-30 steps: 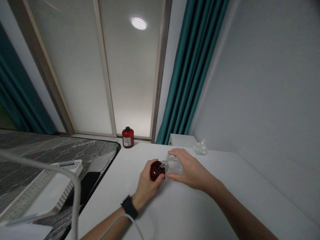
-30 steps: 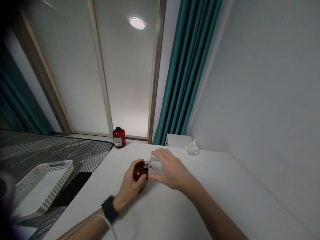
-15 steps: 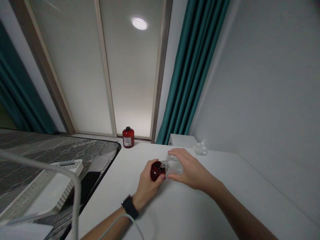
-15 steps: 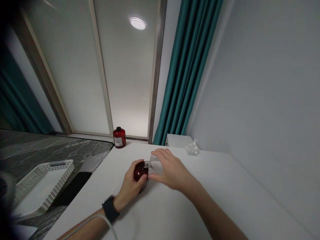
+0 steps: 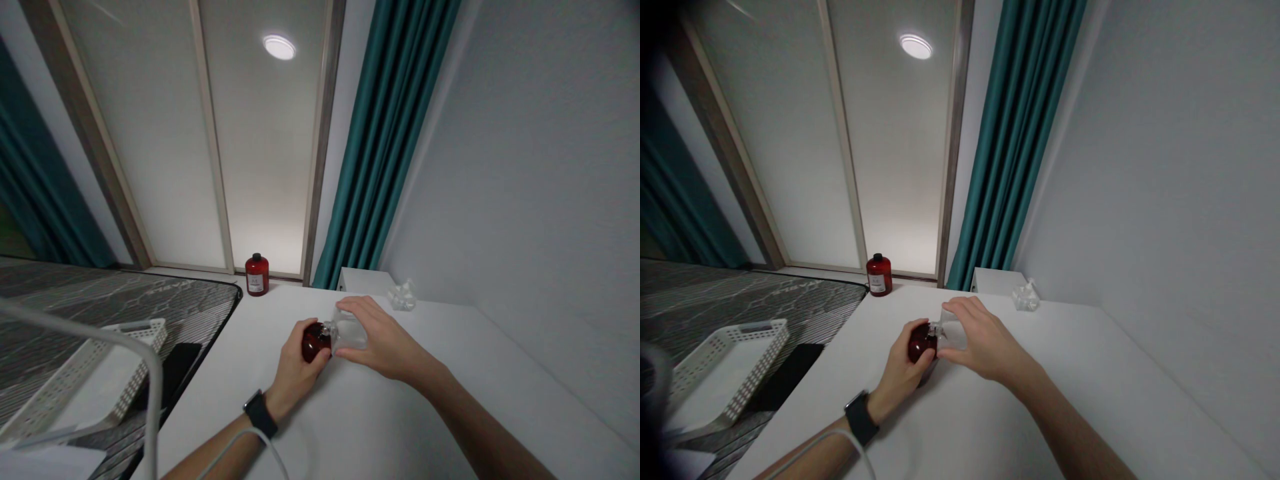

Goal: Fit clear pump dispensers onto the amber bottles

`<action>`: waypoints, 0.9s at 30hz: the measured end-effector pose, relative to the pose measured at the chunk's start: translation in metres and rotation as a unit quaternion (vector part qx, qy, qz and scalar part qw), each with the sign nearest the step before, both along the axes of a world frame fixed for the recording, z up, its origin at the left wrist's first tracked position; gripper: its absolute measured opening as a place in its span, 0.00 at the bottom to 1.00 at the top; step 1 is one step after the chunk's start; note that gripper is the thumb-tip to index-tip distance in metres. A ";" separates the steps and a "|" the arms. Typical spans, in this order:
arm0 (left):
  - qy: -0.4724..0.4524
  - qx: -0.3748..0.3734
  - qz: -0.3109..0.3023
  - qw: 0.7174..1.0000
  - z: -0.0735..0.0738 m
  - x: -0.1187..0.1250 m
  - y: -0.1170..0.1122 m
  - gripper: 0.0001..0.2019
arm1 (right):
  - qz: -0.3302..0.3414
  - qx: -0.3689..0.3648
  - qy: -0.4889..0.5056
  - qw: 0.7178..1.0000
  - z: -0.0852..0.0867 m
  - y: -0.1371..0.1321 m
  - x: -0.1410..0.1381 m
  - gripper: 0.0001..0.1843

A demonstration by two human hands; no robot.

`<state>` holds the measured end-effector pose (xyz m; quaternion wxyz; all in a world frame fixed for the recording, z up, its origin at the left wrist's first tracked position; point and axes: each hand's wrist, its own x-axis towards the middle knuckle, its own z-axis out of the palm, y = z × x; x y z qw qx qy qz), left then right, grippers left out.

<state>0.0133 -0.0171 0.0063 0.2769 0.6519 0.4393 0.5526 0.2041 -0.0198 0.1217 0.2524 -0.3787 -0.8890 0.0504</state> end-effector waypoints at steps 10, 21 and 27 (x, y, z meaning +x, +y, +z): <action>-0.008 0.011 -0.001 1.000 0.000 0.000 0.000 0.22 | 0.008 0.010 0.012 1.000 -0.004 0.002 0.000 0.36; -0.011 0.011 -0.005 1.000 0.001 0.000 0.000 0.21 | 0.014 0.018 0.007 1.000 -0.002 0.002 0.000 0.36; 0.003 0.007 -0.003 1.000 0.000 0.000 0.000 0.21 | 0.011 0.018 0.010 1.000 -0.004 0.002 0.001 0.35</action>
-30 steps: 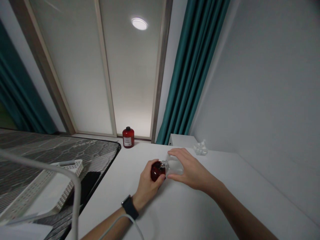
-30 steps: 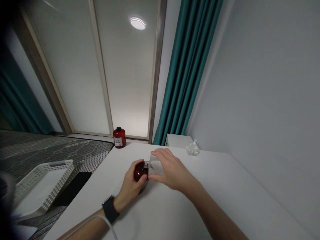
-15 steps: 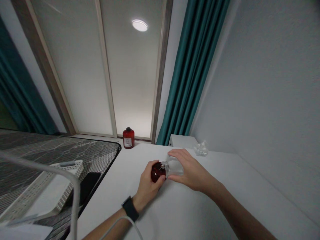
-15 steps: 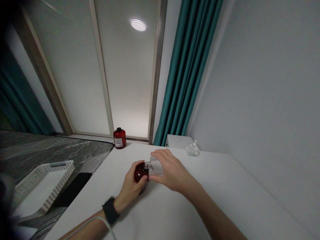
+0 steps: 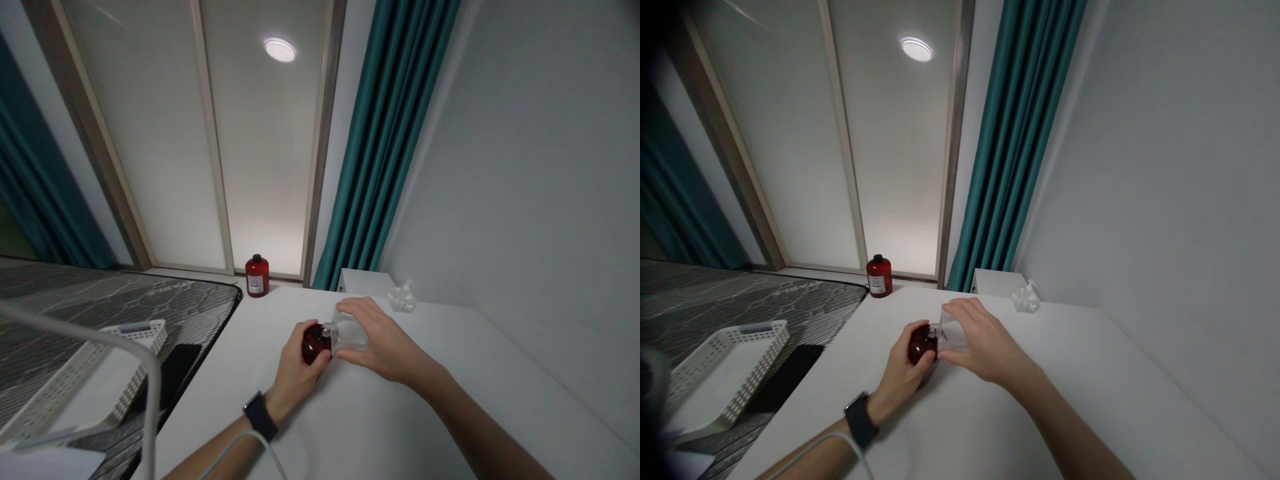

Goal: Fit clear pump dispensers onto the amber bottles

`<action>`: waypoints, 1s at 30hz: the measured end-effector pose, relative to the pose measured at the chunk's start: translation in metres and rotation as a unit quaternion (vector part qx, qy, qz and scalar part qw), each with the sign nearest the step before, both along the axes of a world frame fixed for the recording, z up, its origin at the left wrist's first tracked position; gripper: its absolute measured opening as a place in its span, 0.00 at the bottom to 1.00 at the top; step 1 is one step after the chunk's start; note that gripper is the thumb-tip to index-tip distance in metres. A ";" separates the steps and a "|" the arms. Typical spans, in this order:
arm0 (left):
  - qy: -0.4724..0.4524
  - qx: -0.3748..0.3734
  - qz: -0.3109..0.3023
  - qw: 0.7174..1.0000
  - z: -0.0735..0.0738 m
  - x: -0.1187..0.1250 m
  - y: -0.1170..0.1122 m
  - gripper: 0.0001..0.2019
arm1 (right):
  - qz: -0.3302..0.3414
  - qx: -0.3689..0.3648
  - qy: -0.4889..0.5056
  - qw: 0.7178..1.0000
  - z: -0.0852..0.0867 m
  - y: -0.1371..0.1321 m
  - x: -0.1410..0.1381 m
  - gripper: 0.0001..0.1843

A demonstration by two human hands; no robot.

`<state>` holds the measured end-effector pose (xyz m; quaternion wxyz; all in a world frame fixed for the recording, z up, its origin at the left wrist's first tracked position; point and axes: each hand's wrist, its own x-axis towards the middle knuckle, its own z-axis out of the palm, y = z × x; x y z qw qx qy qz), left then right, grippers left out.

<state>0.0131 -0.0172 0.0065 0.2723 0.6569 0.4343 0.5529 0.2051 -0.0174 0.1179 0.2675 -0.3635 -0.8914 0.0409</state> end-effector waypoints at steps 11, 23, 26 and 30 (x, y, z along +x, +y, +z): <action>-0.005 0.004 -0.001 1.000 -0.001 0.000 0.001 0.22 | -0.004 -0.004 -0.002 1.000 0.000 0.000 0.000 0.36; -0.004 0.001 0.011 1.000 0.002 0.001 0.001 0.22 | -0.006 0.006 0.001 1.000 0.001 -0.001 -0.001 0.35; -0.001 0.003 0.009 1.000 0.001 0.000 0.001 0.21 | -0.006 0.003 0.000 1.000 0.001 -0.001 -0.001 0.35; -0.003 0.005 0.005 1.000 -0.001 0.000 0.002 0.21 | -0.008 0.001 -0.002 1.000 0.001 -0.001 -0.001 0.35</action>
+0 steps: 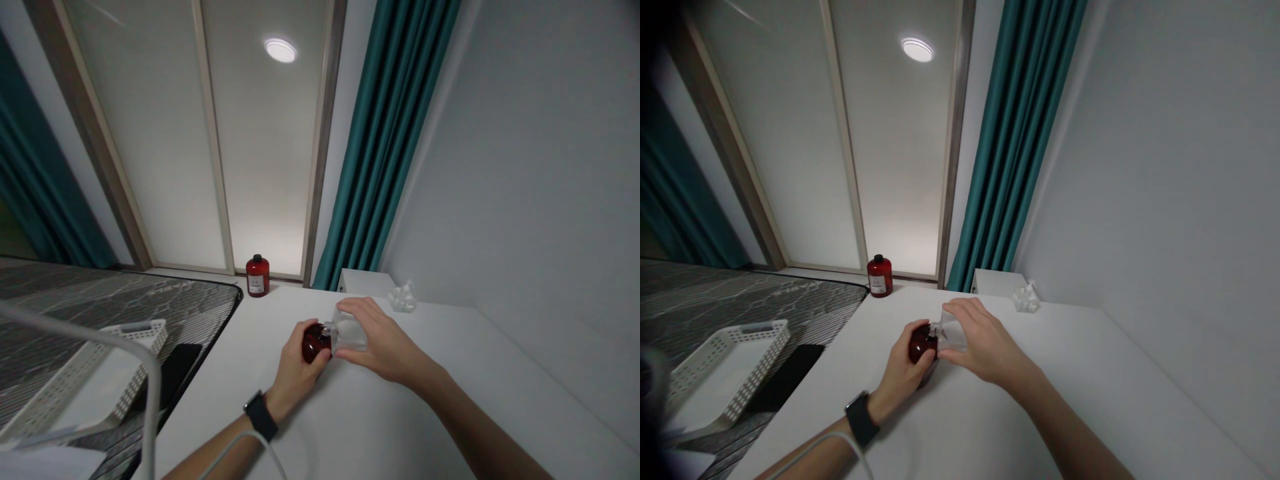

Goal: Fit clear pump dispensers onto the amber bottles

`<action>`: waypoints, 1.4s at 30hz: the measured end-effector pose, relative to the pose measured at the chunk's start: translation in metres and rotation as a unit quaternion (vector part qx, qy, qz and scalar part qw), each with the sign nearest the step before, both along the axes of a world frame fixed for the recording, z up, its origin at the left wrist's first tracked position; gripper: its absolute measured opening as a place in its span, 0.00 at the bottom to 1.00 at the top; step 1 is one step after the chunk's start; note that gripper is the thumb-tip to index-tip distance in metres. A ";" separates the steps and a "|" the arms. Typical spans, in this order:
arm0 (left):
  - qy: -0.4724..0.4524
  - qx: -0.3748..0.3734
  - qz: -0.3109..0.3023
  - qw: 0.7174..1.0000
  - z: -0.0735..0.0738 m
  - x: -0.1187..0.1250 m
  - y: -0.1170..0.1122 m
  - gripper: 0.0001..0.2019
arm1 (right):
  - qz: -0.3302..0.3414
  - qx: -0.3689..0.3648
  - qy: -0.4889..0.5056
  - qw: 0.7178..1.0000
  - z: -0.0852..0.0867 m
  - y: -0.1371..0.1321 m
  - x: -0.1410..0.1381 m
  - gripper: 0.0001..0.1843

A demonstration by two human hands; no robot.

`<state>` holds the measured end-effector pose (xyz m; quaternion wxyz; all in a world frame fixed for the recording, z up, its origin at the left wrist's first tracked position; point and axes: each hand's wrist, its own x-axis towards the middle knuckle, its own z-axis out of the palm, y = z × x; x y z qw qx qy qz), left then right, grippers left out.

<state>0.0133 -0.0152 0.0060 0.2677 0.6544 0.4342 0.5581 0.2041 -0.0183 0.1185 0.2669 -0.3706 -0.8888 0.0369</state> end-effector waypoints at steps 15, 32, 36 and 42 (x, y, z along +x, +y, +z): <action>-0.008 -0.008 -0.005 1.000 0.000 0.001 0.000 0.22 | 0.009 0.013 -0.011 1.000 0.001 0.001 0.001 0.36; -0.007 -0.018 -0.014 1.000 -0.004 0.000 0.001 0.22 | 0.009 0.017 -0.017 1.000 0.003 0.001 0.001 0.37; -0.018 -0.028 -0.008 0.999 -0.003 0.001 0.000 0.22 | 0.008 0.016 -0.017 1.000 0.003 0.002 0.001 0.37; -0.029 -0.024 -0.001 0.999 -0.002 0.003 0.000 0.21 | 0.011 0.014 -0.014 1.000 0.002 0.003 0.001 0.37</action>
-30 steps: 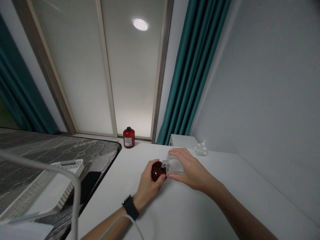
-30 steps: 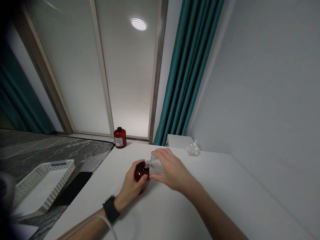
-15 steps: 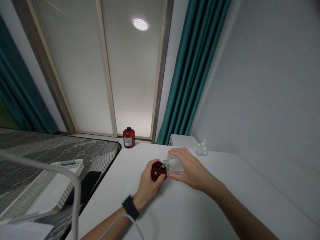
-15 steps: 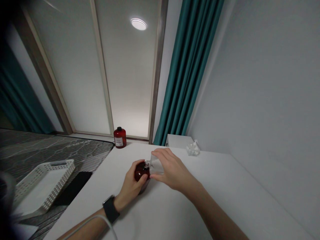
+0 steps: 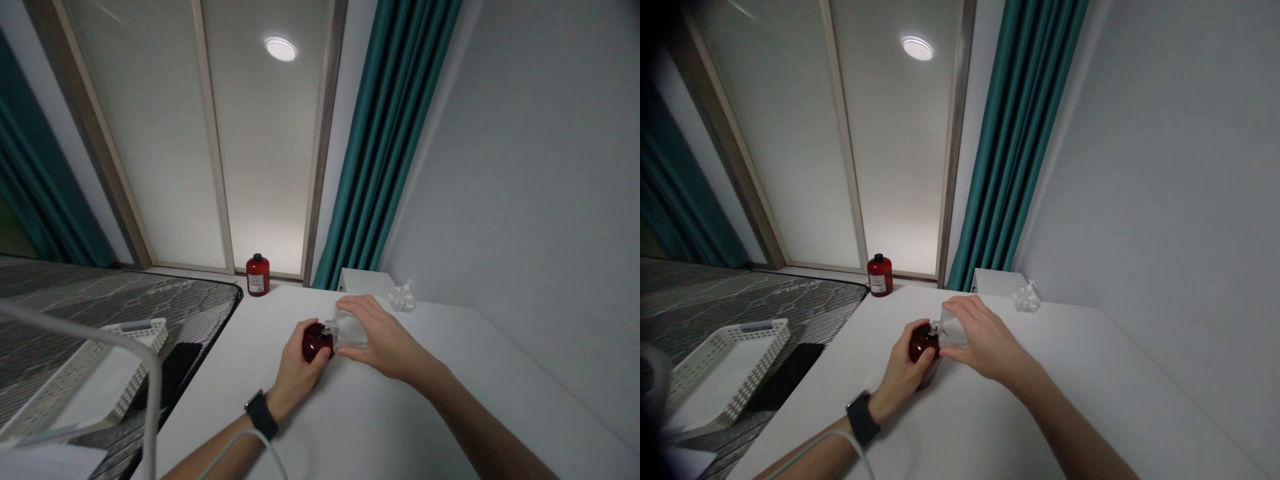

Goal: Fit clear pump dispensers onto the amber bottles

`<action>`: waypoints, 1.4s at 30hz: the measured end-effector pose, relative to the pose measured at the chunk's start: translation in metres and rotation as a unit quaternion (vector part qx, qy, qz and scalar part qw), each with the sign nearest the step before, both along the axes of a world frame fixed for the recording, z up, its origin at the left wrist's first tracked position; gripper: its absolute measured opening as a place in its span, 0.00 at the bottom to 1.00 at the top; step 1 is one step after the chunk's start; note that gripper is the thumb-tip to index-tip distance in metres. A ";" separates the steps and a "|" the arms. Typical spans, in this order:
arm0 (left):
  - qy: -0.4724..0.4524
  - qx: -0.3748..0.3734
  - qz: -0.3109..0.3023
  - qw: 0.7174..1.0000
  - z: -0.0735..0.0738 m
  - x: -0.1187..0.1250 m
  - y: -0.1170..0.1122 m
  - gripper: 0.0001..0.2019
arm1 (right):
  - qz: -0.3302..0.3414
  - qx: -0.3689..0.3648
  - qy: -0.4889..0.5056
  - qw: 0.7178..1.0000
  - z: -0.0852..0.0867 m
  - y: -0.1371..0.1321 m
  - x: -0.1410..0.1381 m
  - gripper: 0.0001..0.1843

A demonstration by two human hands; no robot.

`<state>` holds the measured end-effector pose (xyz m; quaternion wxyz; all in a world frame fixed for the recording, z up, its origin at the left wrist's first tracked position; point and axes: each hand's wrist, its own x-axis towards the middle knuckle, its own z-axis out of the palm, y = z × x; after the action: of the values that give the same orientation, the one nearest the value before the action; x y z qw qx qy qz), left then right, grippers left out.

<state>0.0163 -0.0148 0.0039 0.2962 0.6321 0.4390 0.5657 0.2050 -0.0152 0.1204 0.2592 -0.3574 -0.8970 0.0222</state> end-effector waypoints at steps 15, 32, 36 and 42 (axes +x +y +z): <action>0.008 -0.005 -0.005 1.000 -0.002 0.001 0.000 0.21 | -0.005 -0.005 -0.006 1.000 0.002 0.000 -0.001 0.37; -0.014 -0.011 -0.008 1.000 -0.003 0.003 -0.001 0.21 | -0.002 -0.009 -0.009 1.000 0.004 -0.001 -0.001 0.37; -0.019 -0.003 -0.017 1.000 -0.006 0.003 0.000 0.21 | -0.002 -0.012 -0.011 1.000 0.004 -0.001 -0.001 0.37; -0.024 -0.004 -0.013 1.000 -0.008 0.004 0.000 0.21 | 0.000 -0.010 -0.008 1.000 0.005 -0.002 -0.001 0.37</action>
<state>0.0200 -0.0144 -0.0040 0.3160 0.6231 0.4257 0.5751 0.2039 -0.0169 0.1251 0.2486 -0.3598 -0.8988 0.0286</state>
